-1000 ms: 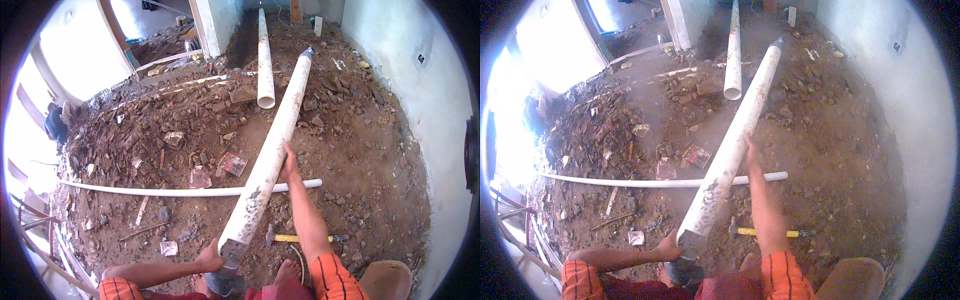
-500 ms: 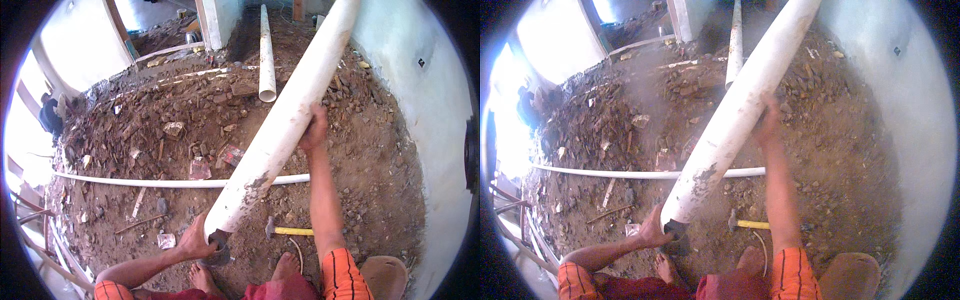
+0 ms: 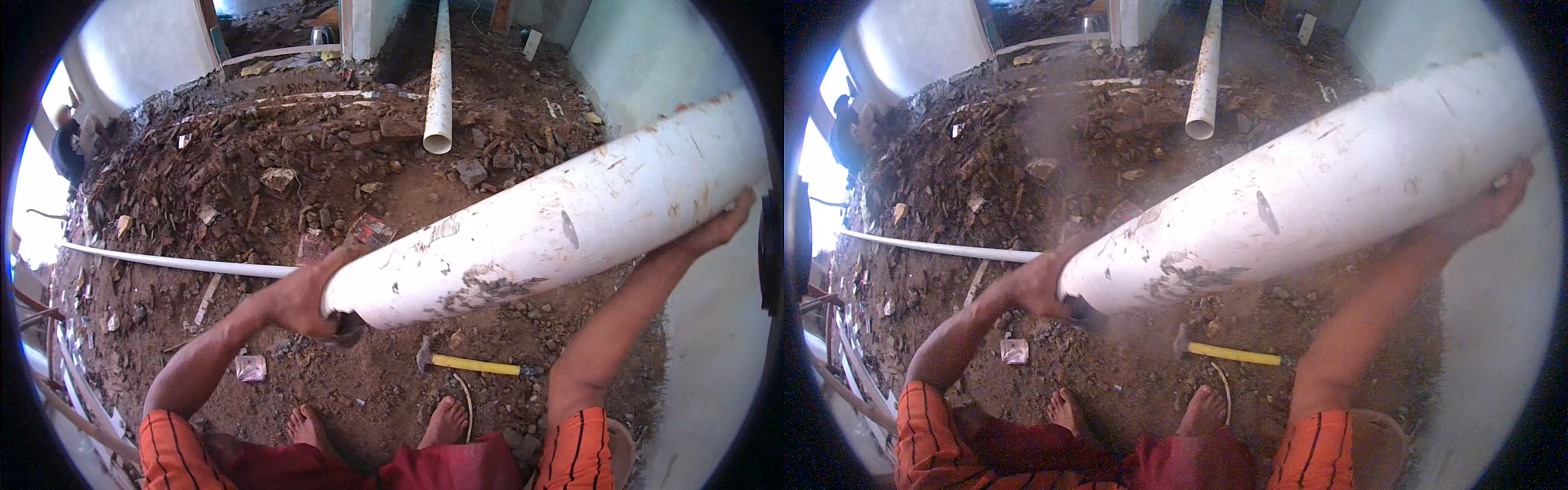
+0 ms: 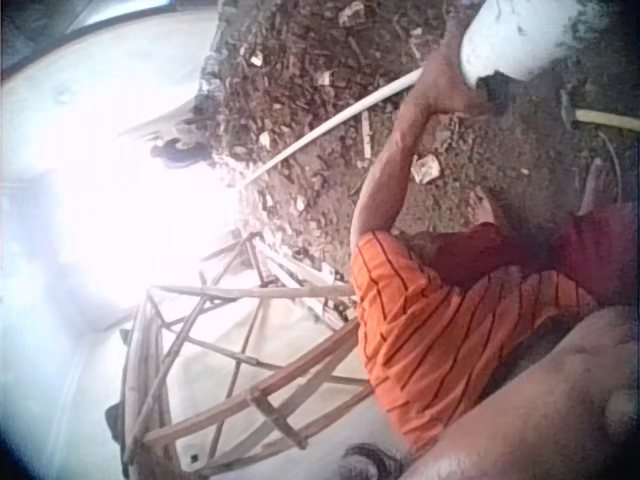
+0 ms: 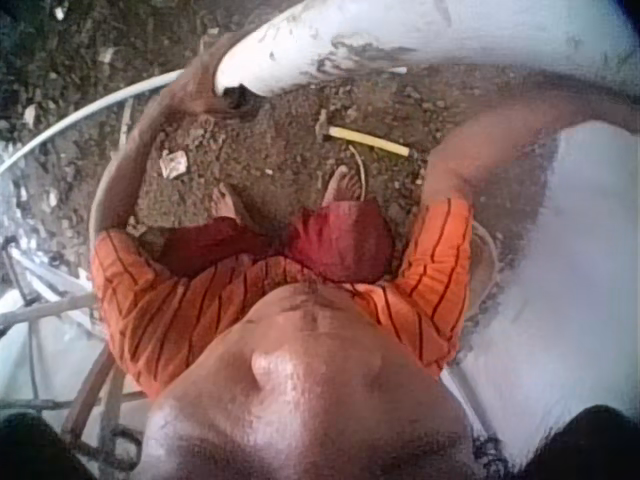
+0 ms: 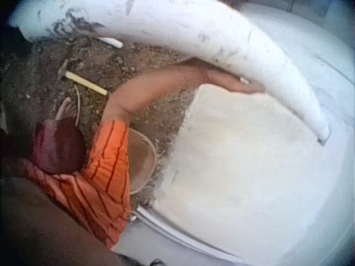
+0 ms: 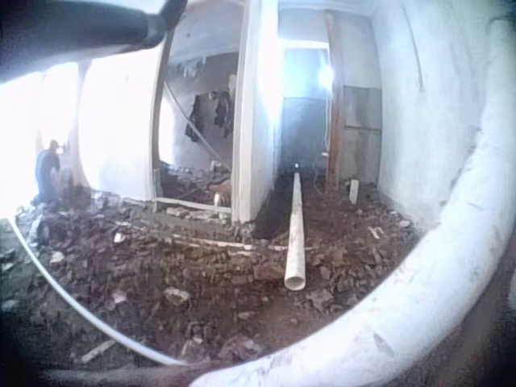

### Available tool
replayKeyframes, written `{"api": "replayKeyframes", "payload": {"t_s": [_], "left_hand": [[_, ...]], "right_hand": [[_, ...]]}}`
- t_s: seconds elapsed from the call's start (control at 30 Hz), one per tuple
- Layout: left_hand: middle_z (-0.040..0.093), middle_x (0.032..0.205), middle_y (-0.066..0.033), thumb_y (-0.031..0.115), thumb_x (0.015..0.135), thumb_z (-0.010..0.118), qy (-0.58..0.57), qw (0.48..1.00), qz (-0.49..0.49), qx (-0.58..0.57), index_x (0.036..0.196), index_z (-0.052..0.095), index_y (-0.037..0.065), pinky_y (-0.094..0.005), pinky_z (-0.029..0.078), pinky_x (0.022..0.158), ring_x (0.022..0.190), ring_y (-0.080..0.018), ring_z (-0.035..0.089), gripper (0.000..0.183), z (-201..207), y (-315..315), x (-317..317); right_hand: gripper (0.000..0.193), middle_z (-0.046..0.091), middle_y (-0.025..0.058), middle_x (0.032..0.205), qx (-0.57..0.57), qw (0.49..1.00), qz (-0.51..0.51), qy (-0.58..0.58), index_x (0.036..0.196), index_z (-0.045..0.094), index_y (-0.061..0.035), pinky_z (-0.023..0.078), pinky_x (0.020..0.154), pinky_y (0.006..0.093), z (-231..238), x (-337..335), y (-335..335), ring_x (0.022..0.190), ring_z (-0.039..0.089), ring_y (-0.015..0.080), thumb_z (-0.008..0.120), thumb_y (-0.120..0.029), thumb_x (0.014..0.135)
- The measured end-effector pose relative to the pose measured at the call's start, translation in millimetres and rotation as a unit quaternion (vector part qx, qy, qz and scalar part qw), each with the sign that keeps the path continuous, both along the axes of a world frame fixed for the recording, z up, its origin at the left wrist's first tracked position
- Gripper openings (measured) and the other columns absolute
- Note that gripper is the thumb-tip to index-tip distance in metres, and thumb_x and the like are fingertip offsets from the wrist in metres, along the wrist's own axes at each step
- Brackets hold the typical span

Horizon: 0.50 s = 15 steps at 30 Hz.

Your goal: The person uses a hammer to tap a pipe elbow onto a PVC pipe, then repeatedly taps the joint to secure it. They handle multiple white PVC pipes and a gray elbow fitting on a dirt floor.

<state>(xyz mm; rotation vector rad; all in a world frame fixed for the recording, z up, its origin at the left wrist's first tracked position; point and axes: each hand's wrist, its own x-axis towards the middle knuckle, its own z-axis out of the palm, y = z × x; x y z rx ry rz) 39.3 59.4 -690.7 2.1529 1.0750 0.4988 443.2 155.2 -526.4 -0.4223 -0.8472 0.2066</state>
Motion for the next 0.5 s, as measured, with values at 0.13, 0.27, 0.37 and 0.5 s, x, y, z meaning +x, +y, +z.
{"api": "replayKeyframes", "payload": {"t_s": [0.13,0.27,0.37,0.5], "left_hand": [[0.049,0.131,-0.0204,0.004,0.059,0.066,0.031,0.994,0.100,0.037,0.136,0.035,0.002,-0.0404,0.036,0.107,0.124,-0.0320,0.047,0.083,4.7,19.0,-14.9],[0.048,0.130,-0.0224,0.006,0.069,0.064,-0.015,0.949,0.277,0.151,0.135,0.038,0.001,-0.0393,0.035,0.106,0.125,-0.0351,0.045,0.071,-0.4,43.0,-22.3],[0.043,0.134,-0.0253,0.010,0.074,0.064,-0.016,0.921,0.326,0.212,0.138,0.031,0.000,-0.0407,0.032,0.107,0.128,-0.0374,0.041,0.073,-9.5,57.5,-26.3],[0.036,0.139,-0.0274,0.012,0.075,0.064,-0.041,0.913,0.363,0.182,0.141,0.023,0.000,-0.0422,0.029,0.109,0.131,-0.0399,0.036,0.079,-17.6,59.1,-26.7]], "right_hand": [[0.049,0.056,0.0171,0.119,0.051,0.998,0.002,-0.042,0.118,0.053,0.0028,0.043,0.094,0.0451,5.3,24.1,-26.8,0.109,0.053,0.0298,0.045,-0.038,0.091],[0.051,0.056,0.0179,0.121,0.082,0.994,0.017,-0.065,0.119,0.056,0.0006,0.042,0.095,0.0459,-2.1,31.7,-46.5,0.114,0.051,0.0295,0.046,-0.041,0.092],[0.051,0.053,0.0196,0.123,0.045,0.987,-0.148,0.040,0.121,0.050,0.0054,0.042,0.096,0.0477,-9.6,18.6,-54.6,0.112,0.052,0.0330,0.044,-0.035,0.091],[0.057,0.044,0.0218,0.134,-0.007,0.981,-0.162,0.110,0.131,0.039,0.0075,0.032,0.106,0.0497,-28.3,-2.8,-76.5,0.122,0.042,0.0377,0.042,-0.035,0.092]]}}
